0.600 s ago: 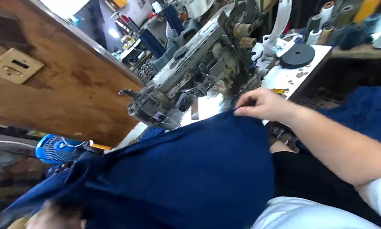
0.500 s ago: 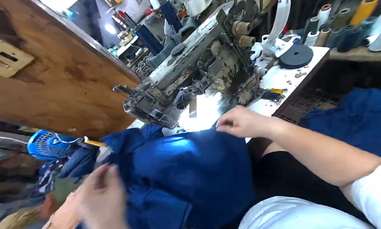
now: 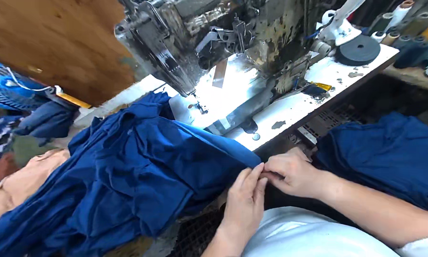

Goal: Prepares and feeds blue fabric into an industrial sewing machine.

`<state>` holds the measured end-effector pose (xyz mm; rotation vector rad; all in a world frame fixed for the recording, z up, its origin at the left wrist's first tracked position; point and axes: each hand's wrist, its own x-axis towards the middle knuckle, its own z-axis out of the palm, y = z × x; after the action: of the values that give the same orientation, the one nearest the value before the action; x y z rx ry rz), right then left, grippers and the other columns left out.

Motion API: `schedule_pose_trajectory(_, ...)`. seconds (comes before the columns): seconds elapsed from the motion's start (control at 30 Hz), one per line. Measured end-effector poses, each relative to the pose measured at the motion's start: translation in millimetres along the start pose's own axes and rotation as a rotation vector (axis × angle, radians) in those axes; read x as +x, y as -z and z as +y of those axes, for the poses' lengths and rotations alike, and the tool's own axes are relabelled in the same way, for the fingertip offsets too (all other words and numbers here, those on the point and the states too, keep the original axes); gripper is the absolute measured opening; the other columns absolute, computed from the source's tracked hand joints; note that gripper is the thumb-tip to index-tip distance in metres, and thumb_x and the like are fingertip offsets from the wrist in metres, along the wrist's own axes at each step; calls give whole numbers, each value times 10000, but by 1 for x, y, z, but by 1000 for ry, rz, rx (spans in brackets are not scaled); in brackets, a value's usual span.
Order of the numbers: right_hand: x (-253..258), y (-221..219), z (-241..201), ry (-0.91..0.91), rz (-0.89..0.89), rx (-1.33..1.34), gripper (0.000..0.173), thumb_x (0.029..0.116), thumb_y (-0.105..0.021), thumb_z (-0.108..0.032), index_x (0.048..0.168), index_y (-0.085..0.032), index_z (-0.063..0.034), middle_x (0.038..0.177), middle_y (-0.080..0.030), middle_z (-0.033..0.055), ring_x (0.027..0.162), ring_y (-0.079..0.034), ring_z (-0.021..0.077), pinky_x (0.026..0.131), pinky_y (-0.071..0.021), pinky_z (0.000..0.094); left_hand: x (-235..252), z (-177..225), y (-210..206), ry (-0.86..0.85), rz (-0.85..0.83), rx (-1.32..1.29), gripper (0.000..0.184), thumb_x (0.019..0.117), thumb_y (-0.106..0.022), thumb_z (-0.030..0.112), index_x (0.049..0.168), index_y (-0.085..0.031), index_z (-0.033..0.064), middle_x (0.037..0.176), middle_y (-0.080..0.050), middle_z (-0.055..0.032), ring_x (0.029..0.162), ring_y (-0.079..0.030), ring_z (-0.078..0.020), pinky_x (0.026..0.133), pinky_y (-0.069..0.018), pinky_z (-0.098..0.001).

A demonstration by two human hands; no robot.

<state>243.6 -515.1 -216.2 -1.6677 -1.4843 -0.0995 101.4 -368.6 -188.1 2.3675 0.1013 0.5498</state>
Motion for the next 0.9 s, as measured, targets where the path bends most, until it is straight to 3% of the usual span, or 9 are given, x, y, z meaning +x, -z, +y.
schedule_pose_trajectory(0.13,-22,-20,-3,59,-1,-9,208,1022,-595,-202,924,-705,-56,769,-655,56,719,-643,147,658,-537,255,-5,-9,-13,23,205,-309,186,976,-637,37,1103,-752,-33,948,-735,-65,875,-709,-79,822,-612,-233)
schedule_pose_trajectory(0.2,-21,-7,-6,-246,-177,-70,333,1003,-625,-364,1026,-707,-42,839,-697,98,751,-692,217,673,-591,389,-7,-9,-2,143,174,-584,261,944,-643,-53,1197,-702,-76,1072,-744,-97,892,-744,-129,826,-645,-286)
schedule_pose_trajectory(0.3,-4,22,-2,-523,-359,-55,375,1013,-612,-289,1272,-631,-19,1121,-687,190,1006,-689,333,906,-561,518,-13,-5,15,264,91,-1012,469,937,-667,-56,1397,-581,-44,1181,-741,-114,883,-762,-185,825,-650,-356)
schedule_pose_trajectory(0.37,-3,24,1,-190,-101,-134,280,1013,-601,-245,1202,-707,-69,1003,-711,107,901,-689,207,823,-584,345,-15,-3,21,253,43,-1169,578,938,-691,-11,1483,-498,-14,1246,-711,-125,895,-755,-185,827,-645,-358)
schedule_pose_trajectory(0.47,13,18,-8,285,124,-142,205,1042,-602,-164,1198,-703,-78,924,-703,105,866,-672,218,790,-560,326,-11,9,21,286,17,-1308,657,923,-704,-22,1517,-423,-36,1259,-697,-148,893,-752,-191,800,-648,-357)
schedule_pose_trajectory(0.63,25,5,-12,480,153,-32,183,1011,-593,-57,1155,-700,-26,889,-695,119,798,-643,223,747,-537,324,-9,11,19,215,-51,-1144,705,914,-699,-49,1522,-345,-102,1265,-682,-131,980,-731,-182,861,-631,-351)
schedule_pose_trajectory(0.73,22,8,-10,266,181,8,242,1030,-640,-233,1148,-690,-28,942,-701,111,867,-672,134,797,-560,233,-15,6,29,152,-88,-792,690,904,-700,-1,1508,-388,-117,1457,-555,-190,1236,-641,-228,1047,-560,-386)
schedule_pose_trajectory(0.8,17,4,-6,50,111,-27,458,971,-688,-429,1194,-682,-29,979,-663,102,790,-603,83,686,-515,191,-16,6,33,112,-93,-722,641,888,-658,-3,1484,-444,-103,1482,-539,-196,1311,-588,-235,1101,-513,-396)
schedule_pose_trajectory(0.9,15,-13,-6,-39,30,-37,220,965,-614,-217,1027,-739,-47,953,-734,96,840,-697,127,758,-577,244,-15,9,39,-9,-50,-640,581,875,-631,-9,1434,-508,-113,1453,-567,-215,1366,-543,-246,1144,-464,-405)
